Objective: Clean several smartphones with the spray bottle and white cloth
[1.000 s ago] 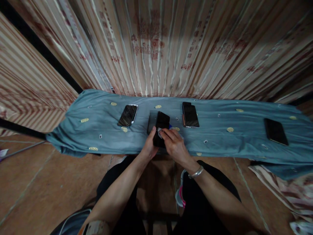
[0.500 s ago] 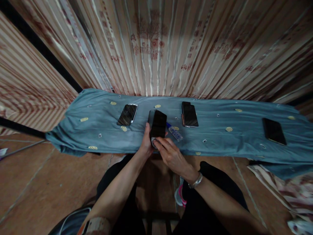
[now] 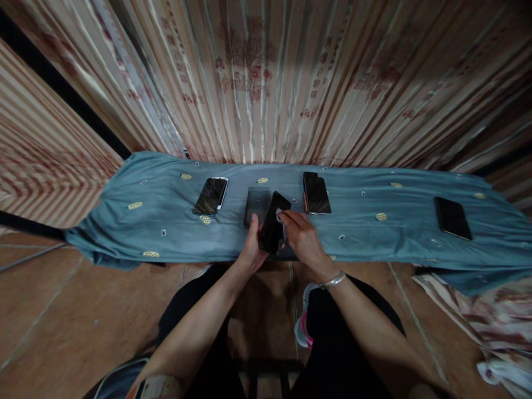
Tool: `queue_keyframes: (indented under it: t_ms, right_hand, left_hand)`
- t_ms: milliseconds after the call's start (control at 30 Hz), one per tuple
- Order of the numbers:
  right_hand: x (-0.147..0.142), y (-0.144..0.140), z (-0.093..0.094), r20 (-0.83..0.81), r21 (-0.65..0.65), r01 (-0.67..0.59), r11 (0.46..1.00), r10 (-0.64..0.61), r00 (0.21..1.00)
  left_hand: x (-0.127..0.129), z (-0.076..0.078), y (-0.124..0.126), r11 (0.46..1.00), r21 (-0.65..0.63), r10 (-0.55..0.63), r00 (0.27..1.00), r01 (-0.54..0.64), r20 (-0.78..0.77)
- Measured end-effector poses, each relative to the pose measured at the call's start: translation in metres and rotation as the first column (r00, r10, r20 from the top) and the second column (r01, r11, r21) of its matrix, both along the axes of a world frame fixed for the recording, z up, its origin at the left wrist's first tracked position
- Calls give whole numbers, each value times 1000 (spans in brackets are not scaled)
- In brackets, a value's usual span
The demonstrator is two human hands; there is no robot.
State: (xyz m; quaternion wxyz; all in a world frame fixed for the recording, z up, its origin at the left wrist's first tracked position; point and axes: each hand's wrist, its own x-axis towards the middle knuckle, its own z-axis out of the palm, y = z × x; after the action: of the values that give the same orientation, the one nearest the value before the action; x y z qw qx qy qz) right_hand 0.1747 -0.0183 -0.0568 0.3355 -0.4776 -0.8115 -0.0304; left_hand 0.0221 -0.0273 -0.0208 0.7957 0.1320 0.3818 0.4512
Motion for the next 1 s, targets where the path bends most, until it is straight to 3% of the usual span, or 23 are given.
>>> queue_keyframes:
  t_ms: [333, 633, 800, 1000]
  right_hand:
    - [22, 21, -2, -48, 21, 133, 991, -132, 990]
    - [7, 21, 15, -77, 53, 131, 990, -126, 989]
    - [-9, 14, 22, -4, 31, 104, 994, -104, 995]
    - [-28, 3, 31, 35, -3, 47, 999, -47, 998]
  left_hand:
    - [-1, -4, -6, 996, -17, -87, 996, 86, -26]
    - [6, -5, -13, 991, 6, -134, 990, 134, -33]
    - [5, -4, -11, 994, 0, -106, 994, 106, -41]
    - [2, 0, -2, 999, -28, 22, 999, -21, 40]
